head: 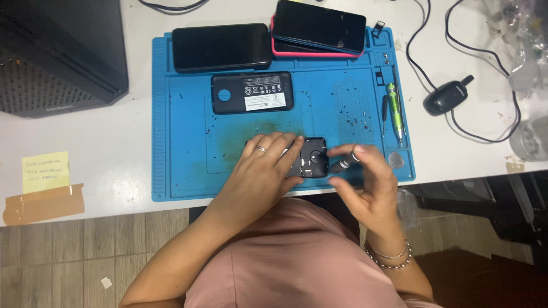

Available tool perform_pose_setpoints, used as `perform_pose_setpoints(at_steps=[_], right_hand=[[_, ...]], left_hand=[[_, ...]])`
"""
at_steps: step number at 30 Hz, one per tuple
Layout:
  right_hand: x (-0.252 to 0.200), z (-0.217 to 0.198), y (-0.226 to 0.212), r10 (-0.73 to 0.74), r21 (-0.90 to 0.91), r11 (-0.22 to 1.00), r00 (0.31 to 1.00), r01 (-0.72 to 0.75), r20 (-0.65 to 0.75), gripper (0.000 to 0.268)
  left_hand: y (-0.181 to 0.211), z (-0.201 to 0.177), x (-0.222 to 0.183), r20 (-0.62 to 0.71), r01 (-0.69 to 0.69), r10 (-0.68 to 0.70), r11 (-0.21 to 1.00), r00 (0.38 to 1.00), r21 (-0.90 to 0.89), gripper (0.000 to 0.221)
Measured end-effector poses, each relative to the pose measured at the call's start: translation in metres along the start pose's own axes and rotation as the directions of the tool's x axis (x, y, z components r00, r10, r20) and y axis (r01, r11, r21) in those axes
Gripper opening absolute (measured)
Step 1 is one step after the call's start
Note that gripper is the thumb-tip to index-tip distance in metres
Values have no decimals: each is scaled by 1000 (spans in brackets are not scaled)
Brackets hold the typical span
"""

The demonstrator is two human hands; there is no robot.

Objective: The person uses a screwdriver to remove screws from the back of a black smartphone placed on a blue work mat. They remove the back cover and set it aside, then continue to unscrew internal components of the phone.

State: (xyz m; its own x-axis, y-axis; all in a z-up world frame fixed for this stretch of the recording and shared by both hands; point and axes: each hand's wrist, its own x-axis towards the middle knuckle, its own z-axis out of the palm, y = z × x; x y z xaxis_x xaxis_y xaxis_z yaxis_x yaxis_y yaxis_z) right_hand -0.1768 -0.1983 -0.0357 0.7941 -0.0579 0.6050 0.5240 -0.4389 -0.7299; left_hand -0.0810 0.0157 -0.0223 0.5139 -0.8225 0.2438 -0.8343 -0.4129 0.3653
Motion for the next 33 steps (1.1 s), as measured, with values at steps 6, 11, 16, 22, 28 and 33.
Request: perform_pose_setpoints(at_steps=[6,11,16,22,28,33], right_hand=[[9,-11,-6,9,-129,992,1000,-8,8,55],[11,-11,-1,-38,-163,986,999,37,-1,66],[14,-13,-3,-27,-91,995,996,34,82,62],[8,-12,3,-28,-6,1000,999,28,47,52],[7,-16,0,-31,-75,997,998,35,49,47],[10,-12,-1,-49,-75,996,998,51,36,55]], left_hand=[[-1,2,-5,-57,-9,6,998,998,-54,70],[-3,2,-5,-70,-10,5,997,998,-79,68],[-4,5,-6,-87,-24,15,994,996,-103,68],[-4,2,-5,-92,-31,20,993,996,-113,65],[-5,4,-5,-94,-33,21,992,995,-121,65],[-5,6,-5,-112,-37,24,993,993,-116,65]])
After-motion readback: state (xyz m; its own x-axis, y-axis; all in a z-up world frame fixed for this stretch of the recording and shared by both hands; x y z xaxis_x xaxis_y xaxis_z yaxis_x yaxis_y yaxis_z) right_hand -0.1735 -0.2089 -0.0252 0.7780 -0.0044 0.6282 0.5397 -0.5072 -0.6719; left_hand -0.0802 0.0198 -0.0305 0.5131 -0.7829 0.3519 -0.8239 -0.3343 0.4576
